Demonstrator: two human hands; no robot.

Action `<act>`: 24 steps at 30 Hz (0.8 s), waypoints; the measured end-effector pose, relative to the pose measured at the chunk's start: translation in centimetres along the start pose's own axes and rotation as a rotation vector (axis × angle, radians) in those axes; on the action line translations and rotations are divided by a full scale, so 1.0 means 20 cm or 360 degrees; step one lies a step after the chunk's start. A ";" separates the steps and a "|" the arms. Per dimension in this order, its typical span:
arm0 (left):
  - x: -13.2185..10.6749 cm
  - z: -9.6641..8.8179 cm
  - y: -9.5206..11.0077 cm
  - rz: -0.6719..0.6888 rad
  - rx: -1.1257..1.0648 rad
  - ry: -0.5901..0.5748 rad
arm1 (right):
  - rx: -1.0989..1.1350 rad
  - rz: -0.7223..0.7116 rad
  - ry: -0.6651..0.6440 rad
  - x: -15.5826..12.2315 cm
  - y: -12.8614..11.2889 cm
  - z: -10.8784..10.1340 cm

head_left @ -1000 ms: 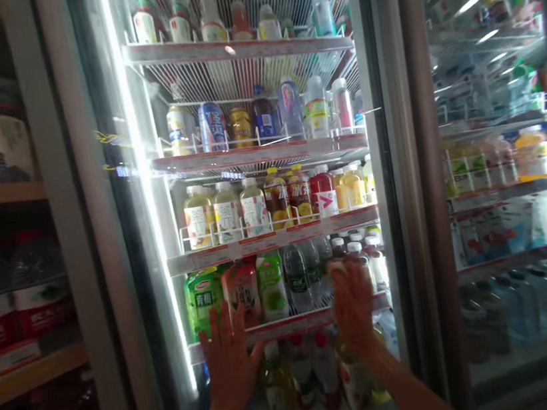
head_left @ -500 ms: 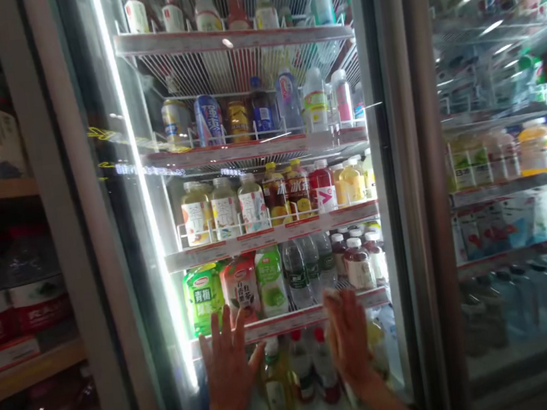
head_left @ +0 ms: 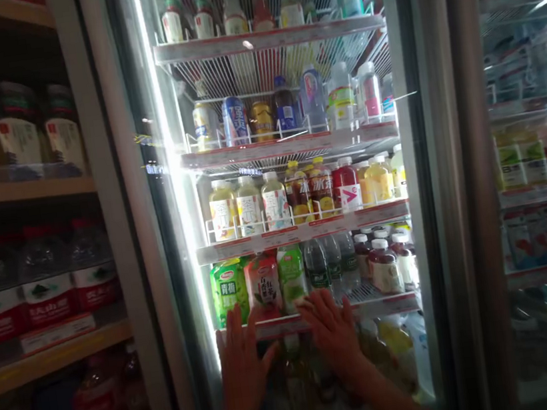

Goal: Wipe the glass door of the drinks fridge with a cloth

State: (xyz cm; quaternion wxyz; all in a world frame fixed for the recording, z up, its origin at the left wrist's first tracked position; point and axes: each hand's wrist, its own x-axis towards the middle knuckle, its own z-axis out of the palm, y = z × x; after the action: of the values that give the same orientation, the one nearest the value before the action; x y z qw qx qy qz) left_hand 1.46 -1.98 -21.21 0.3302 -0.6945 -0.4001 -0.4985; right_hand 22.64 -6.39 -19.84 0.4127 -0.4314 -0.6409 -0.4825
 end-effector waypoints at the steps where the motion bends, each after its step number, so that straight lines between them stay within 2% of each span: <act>1: 0.01 0.00 -0.01 0.0001 -0.0006 0.0006 | -0.0008 -0.0023 0.0034 0.02 0.02 -0.01; 4: 0.02 -0.01 -0.02 0.0018 -0.0025 0.0029 | -0.0143 0.0201 0.0257 0.08 0.12 -0.03; 6: 0.04 -0.02 -0.02 0.0033 -0.0030 0.0044 | -0.0184 0.0332 0.0334 0.11 0.12 -0.03; 7: 0.05 -0.03 -0.02 0.0031 -0.0026 0.0052 | -0.0148 0.0256 0.0292 0.11 0.08 -0.01; 11: 0.14 -0.05 -0.04 0.0020 0.0000 0.0066 | 0.0070 -0.0519 -0.0050 0.17 -0.06 0.04; 12: 0.17 -0.06 -0.06 0.0022 0.0007 0.0058 | 0.0079 -0.0564 -0.0074 0.20 -0.07 0.04; 13: 0.19 -0.06 -0.07 0.0027 0.0011 0.0046 | 0.0067 -0.0501 -0.0062 0.24 -0.06 0.03; 16: 0.22 -0.07 -0.10 0.0040 0.0021 0.0008 | -0.0015 -0.0060 0.0108 0.32 0.00 0.01; 17: 0.22 -0.08 -0.11 0.0041 0.0024 -0.0008 | -0.0028 -0.0022 0.0114 0.32 0.01 0.00; 18: 0.21 -0.08 -0.11 0.0043 0.0030 -0.0026 | -0.0019 -0.0100 0.0082 0.30 0.01 0.00; 21: 0.20 -0.09 -0.13 0.0075 0.0051 -0.0067 | 0.0087 -0.0659 -0.0116 0.25 -0.01 0.00; 22: 0.20 -0.09 -0.13 0.0091 0.0058 -0.0079 | 0.0107 -0.0763 -0.0152 0.26 -0.02 0.00; 23: 0.19 -0.10 -0.14 0.0109 0.0065 -0.0084 | 0.0111 -0.0764 -0.0145 0.28 -0.01 0.00; 24: 0.20 -0.10 -0.14 0.0115 0.0072 -0.0087 | 0.0100 -0.0668 -0.0108 0.32 -0.01 0.00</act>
State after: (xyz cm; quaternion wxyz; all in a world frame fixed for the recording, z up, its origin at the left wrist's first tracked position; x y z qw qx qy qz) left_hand -1.13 -1.60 -16.72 0.3525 -0.7143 -0.3947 -0.4580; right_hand 20.64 -5.37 -13.86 0.2945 -0.2914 -0.7449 -0.5229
